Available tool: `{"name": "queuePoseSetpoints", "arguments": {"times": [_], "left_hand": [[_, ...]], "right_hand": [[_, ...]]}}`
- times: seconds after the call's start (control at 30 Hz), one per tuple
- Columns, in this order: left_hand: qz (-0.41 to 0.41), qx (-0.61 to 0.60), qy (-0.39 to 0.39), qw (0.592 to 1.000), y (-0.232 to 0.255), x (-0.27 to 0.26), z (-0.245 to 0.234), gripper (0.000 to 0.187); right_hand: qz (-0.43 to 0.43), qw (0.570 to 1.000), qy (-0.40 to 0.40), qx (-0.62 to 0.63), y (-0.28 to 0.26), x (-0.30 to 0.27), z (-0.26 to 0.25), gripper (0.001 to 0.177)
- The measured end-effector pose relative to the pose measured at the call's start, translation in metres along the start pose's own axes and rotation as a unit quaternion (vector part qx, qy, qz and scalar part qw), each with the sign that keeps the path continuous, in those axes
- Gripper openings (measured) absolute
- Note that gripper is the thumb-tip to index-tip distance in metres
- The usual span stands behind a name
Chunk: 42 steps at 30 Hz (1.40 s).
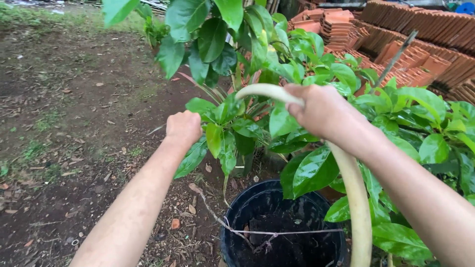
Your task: Watering various plants in a garden area using a hose, moving between different potted and ground-planted targets.
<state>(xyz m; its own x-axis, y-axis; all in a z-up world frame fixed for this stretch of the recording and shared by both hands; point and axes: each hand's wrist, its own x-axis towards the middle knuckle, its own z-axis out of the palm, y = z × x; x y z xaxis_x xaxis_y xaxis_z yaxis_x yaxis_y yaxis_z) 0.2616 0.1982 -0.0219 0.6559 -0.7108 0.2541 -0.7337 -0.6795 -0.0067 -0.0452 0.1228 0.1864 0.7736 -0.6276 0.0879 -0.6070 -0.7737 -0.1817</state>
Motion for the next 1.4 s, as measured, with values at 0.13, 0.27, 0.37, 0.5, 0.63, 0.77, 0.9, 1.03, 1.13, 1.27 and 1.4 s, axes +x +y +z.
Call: {"name": "queuePoseSetpoints", "arguments": {"times": [0.13, 0.27, 0.37, 0.5, 0.63, 0.77, 0.9, 1.03, 1.13, 1.27, 1.4], "left_hand": [[0.005, -0.015, 0.004, 1.0, -0.008, -0.005, -0.001, 0.035], [-0.002, -0.013, -0.001, 1.0, -0.012, -0.001, 0.0, 0.032], [-0.002, -0.007, -0.002, 1.0, -0.007, -0.005, -0.011, 0.032], [-0.002, 0.0, 0.0, 1.0, 0.001, 0.002, -0.015, 0.031], [0.011, -0.011, 0.005, 1.0, 0.009, 0.003, -0.019, 0.03], [0.004, -0.018, 0.002, 1.0, 0.01, 0.002, -0.021, 0.031], [-0.012, -0.002, 0.003, 1.0, 0.005, 0.003, -0.023, 0.033], [-0.012, -0.006, 0.007, 1.0, -0.002, 0.007, -0.015, 0.032], [-0.013, -0.01, 0.011, 1.0, 0.0, 0.007, -0.015, 0.03], [0.013, -0.008, 0.014, 1.0, 0.01, 0.014, -0.017, 0.03], [0.055, -0.018, 0.043, 0.997, 0.026, 0.038, -0.012, 0.027]], "right_hand": [[-0.002, 0.999, -0.039, -0.005, -0.024, -0.021, 0.001, 0.048], [0.008, 0.999, -0.035, -0.021, -0.015, -0.013, -0.006, 0.049], [0.02, 0.999, -0.03, -0.021, -0.017, -0.022, -0.009, 0.049], [0.005, 0.996, -0.076, -0.047, -0.036, -0.048, -0.009, 0.049], [-0.006, 0.998, -0.047, -0.041, -0.019, -0.013, 0.006, 0.049], [-0.012, 1.0, 0.003, -0.012, -0.028, -0.002, -0.003, 0.05], [-0.03, 0.999, 0.021, 0.025, -0.043, 0.005, 0.003, 0.049], [-0.028, 0.999, 0.029, 0.017, -0.044, 0.001, 0.002, 0.05], [0.0, 1.0, 0.022, 0.02, -0.027, 0.004, 0.002, 0.05], [0.036, 0.999, 0.002, -0.025, -0.006, -0.007, -0.006, 0.05], [0.085, 0.994, -0.023, -0.063, 0.0, -0.028, -0.025, 0.048]]}}
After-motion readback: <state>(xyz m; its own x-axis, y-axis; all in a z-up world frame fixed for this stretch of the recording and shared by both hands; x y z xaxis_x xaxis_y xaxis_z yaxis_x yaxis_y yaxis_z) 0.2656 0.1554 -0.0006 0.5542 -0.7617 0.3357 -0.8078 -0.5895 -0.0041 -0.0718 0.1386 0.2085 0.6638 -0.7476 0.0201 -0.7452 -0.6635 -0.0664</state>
